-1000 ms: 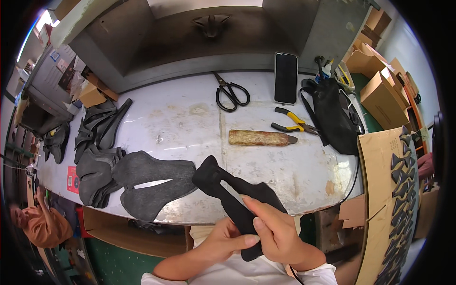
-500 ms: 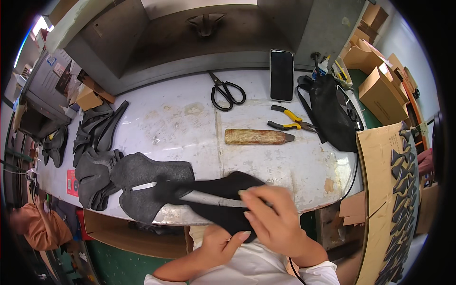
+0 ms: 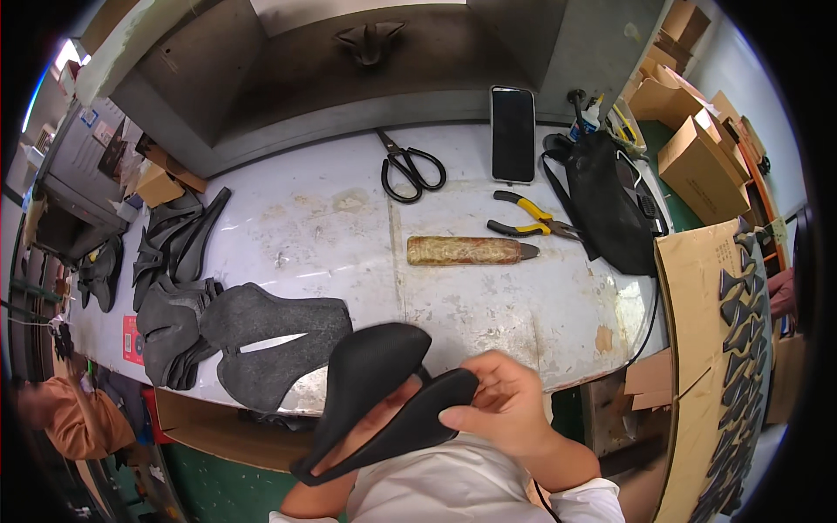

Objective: Assembling bicycle saddle covers onto the saddle bases by stretching the material and tucking the edges.

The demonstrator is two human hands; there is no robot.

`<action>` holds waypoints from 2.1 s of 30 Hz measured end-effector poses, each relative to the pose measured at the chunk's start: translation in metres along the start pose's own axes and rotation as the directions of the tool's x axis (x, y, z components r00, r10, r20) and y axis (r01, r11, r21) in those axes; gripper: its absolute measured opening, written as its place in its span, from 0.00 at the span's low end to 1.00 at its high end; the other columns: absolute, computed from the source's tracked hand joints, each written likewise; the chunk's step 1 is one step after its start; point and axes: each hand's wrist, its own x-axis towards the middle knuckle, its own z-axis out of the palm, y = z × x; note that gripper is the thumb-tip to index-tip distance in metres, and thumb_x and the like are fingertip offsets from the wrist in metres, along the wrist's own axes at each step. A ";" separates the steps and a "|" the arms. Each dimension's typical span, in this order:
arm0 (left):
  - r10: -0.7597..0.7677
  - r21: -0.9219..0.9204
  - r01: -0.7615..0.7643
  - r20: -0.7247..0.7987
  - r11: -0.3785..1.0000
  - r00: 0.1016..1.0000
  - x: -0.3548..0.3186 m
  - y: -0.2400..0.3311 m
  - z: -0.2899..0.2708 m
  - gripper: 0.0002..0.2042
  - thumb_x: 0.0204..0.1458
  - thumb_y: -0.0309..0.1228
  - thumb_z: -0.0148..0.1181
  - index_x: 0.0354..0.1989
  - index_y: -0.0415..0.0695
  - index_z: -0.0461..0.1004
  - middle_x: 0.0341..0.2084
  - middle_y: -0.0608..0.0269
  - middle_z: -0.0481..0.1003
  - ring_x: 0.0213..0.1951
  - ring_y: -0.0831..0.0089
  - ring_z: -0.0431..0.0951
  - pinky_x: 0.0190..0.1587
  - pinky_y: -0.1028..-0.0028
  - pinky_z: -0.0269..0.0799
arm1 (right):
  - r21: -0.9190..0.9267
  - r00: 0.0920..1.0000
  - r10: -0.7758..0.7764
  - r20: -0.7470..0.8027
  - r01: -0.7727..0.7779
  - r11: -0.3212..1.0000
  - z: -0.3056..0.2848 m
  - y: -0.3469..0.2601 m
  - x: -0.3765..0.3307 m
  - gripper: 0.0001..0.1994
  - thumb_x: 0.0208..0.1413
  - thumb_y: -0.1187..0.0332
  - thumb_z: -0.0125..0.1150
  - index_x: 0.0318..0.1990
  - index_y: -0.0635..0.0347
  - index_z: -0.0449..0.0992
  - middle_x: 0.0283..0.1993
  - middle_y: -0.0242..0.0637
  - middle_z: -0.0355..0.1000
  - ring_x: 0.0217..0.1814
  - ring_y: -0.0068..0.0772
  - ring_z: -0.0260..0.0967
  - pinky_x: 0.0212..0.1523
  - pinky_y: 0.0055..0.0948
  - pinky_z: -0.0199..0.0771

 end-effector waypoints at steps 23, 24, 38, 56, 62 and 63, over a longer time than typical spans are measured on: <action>-0.552 0.395 0.440 0.236 0.807 0.800 0.010 0.068 0.012 0.20 0.49 0.31 0.69 0.49 0.34 0.74 0.32 0.60 0.78 0.33 0.77 0.77 0.36 0.77 0.72 | 0.208 0.921 0.347 0.175 -0.379 0.902 -0.016 0.020 -0.004 0.16 0.68 0.62 0.49 0.31 0.65 0.71 0.33 0.33 0.70 0.26 0.19 0.61 0.27 0.21 0.61; -0.560 0.226 0.520 0.181 0.824 0.808 0.000 0.057 0.013 0.20 0.50 0.31 0.65 0.49 0.32 0.72 0.32 0.57 0.78 0.34 0.75 0.78 0.39 0.75 0.73 | 0.330 0.914 0.340 0.219 -0.398 0.856 -0.020 0.021 -0.003 0.16 0.68 0.62 0.49 0.31 0.65 0.72 0.32 0.34 0.70 0.26 0.20 0.61 0.28 0.21 0.62; -0.460 -0.285 0.442 0.004 0.851 0.888 -0.008 0.030 0.027 0.15 0.52 0.31 0.66 0.44 0.37 0.72 0.32 0.60 0.77 0.34 0.77 0.77 0.39 0.77 0.74 | -0.235 1.000 0.013 -0.029 -0.019 0.972 0.005 0.012 -0.007 0.14 0.68 0.66 0.46 0.31 0.64 0.66 0.22 0.30 0.58 0.26 0.17 0.52 0.26 0.23 0.57; -0.337 -0.285 0.240 -0.368 0.928 0.867 0.005 0.026 0.054 0.08 0.57 0.30 0.58 0.36 0.39 0.71 0.29 0.57 0.78 0.30 0.73 0.79 0.34 0.75 0.77 | -0.206 1.000 0.029 -0.012 -0.031 0.978 -0.006 0.017 -0.021 0.17 0.69 0.62 0.46 0.27 0.61 0.63 0.24 0.24 0.59 0.26 0.14 0.51 0.25 0.20 0.52; -0.325 -0.356 0.206 -0.316 0.912 0.891 0.010 0.009 0.049 0.11 0.56 0.32 0.64 0.38 0.40 0.70 0.28 0.57 0.78 0.30 0.76 0.78 0.33 0.77 0.76 | 0.556 0.913 0.332 -0.235 -0.154 0.817 0.019 0.028 -0.017 0.16 0.67 0.65 0.49 0.26 0.62 0.62 0.20 0.24 0.56 0.22 0.13 0.48 0.21 0.20 0.50; -0.322 -0.358 0.201 -0.319 0.912 0.891 0.010 0.010 0.051 0.11 0.56 0.32 0.64 0.38 0.40 0.70 0.28 0.57 0.78 0.30 0.76 0.78 0.33 0.77 0.76 | 0.552 0.914 0.332 -0.232 -0.158 0.819 0.012 0.032 -0.021 0.16 0.67 0.65 0.49 0.26 0.62 0.62 0.20 0.24 0.56 0.22 0.13 0.48 0.21 0.20 0.50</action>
